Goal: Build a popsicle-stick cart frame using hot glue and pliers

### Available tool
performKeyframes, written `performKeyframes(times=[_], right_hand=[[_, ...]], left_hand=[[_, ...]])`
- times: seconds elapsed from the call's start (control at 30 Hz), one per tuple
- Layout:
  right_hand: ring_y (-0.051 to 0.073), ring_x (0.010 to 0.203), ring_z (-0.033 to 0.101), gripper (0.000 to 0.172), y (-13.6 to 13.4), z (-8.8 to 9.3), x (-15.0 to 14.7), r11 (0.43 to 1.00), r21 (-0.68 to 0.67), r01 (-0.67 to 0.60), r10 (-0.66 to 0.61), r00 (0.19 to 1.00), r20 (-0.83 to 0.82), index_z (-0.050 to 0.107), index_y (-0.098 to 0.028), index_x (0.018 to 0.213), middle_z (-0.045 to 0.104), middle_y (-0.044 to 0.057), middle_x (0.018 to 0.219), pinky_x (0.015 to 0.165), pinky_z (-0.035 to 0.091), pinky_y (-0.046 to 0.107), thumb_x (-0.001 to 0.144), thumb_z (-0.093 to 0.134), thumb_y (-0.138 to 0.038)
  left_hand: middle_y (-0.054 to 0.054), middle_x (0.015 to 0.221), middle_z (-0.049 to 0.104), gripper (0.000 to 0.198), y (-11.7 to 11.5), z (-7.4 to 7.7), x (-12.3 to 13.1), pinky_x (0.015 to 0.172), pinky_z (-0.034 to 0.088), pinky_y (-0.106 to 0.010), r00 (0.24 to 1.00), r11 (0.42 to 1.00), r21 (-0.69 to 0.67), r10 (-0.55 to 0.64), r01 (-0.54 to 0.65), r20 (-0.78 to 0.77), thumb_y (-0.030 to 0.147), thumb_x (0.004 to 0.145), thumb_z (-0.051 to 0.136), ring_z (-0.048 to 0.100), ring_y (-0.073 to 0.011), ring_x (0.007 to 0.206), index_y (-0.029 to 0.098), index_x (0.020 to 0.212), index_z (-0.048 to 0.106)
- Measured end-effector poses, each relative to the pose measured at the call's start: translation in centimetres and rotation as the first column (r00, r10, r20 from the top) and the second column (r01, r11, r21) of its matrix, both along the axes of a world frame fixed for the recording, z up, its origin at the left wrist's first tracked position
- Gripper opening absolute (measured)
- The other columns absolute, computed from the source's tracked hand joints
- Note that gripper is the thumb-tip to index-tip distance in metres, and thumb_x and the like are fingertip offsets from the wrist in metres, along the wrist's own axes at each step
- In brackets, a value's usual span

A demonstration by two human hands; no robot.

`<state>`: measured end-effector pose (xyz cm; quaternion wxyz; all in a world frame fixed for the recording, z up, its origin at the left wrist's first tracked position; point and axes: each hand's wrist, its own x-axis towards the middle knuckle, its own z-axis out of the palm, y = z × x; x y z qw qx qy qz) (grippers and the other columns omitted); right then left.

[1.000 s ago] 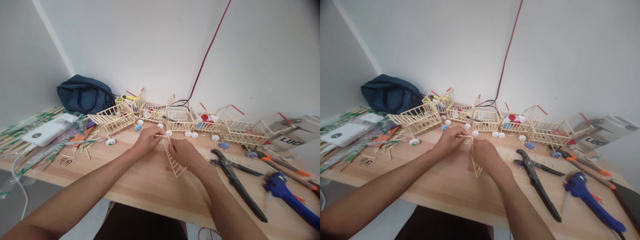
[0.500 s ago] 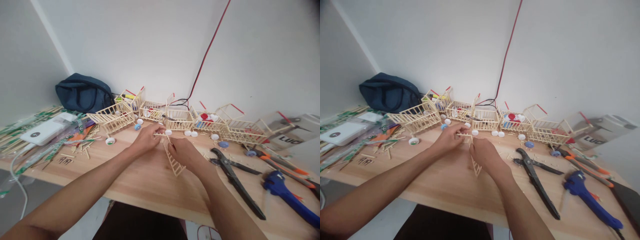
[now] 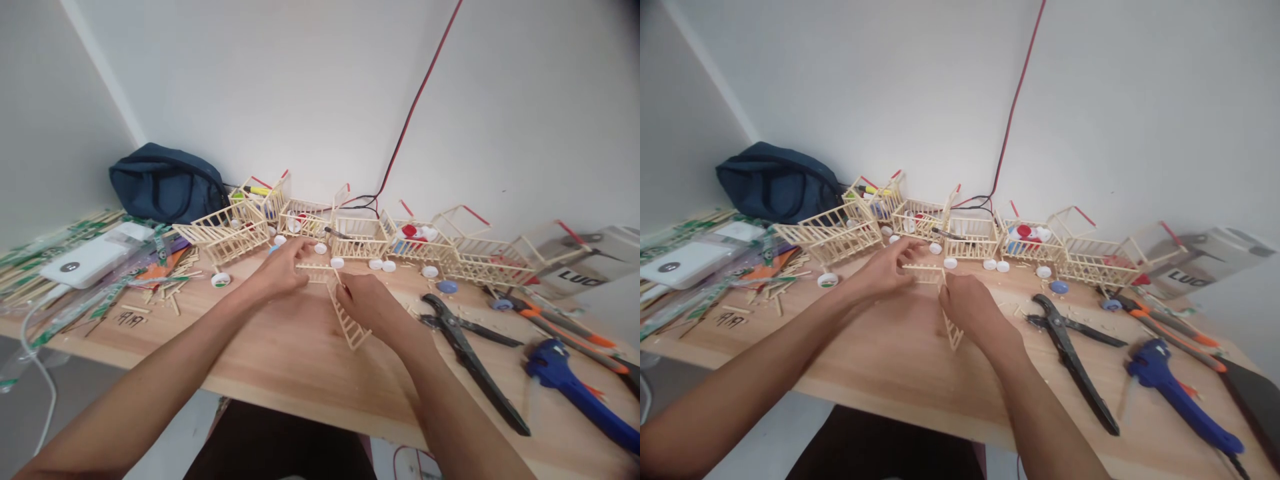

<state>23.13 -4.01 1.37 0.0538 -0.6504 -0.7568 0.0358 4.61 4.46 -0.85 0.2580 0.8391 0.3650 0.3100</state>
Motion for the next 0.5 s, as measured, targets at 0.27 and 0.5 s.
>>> performKeyframes(times=[0.27,0.5], right_hand=[[0.017,0.068,0.060,0.028,0.0,0.4,-0.3,1.000,-0.027,0.004,-0.003,0.999,0.037,0.065,-0.012,0.088,0.071,0.013,0.080,0.059,0.029,0.027,0.091,0.038,-0.019],[0.017,0.066,0.059,0.028,0.0,0.3,-0.2,0.999,-0.031,0.008,-0.006,0.999,0.049,0.065,-0.012,0.086,0.071,0.013,0.079,0.058,0.028,0.027,0.090,0.038,-0.019]], left_hand=[[-0.001,0.071,0.065,0.034,1.0,-0.4,-1.9,0.055,0.038,-0.022,0.990,0.985,-0.141,0.085,-0.100,-0.111,0.021,0.065,0.065,0.056,-0.0131,0.061,0.014,0.098,0.070],[0.001,0.057,0.057,0.020,0.7,-0.8,-1.6,0.051,0.028,-0.021,0.996,0.988,-0.145,0.044,-0.056,-0.081,0.026,0.072,0.063,0.045,-0.0099,0.055,0.013,0.080,0.076]])
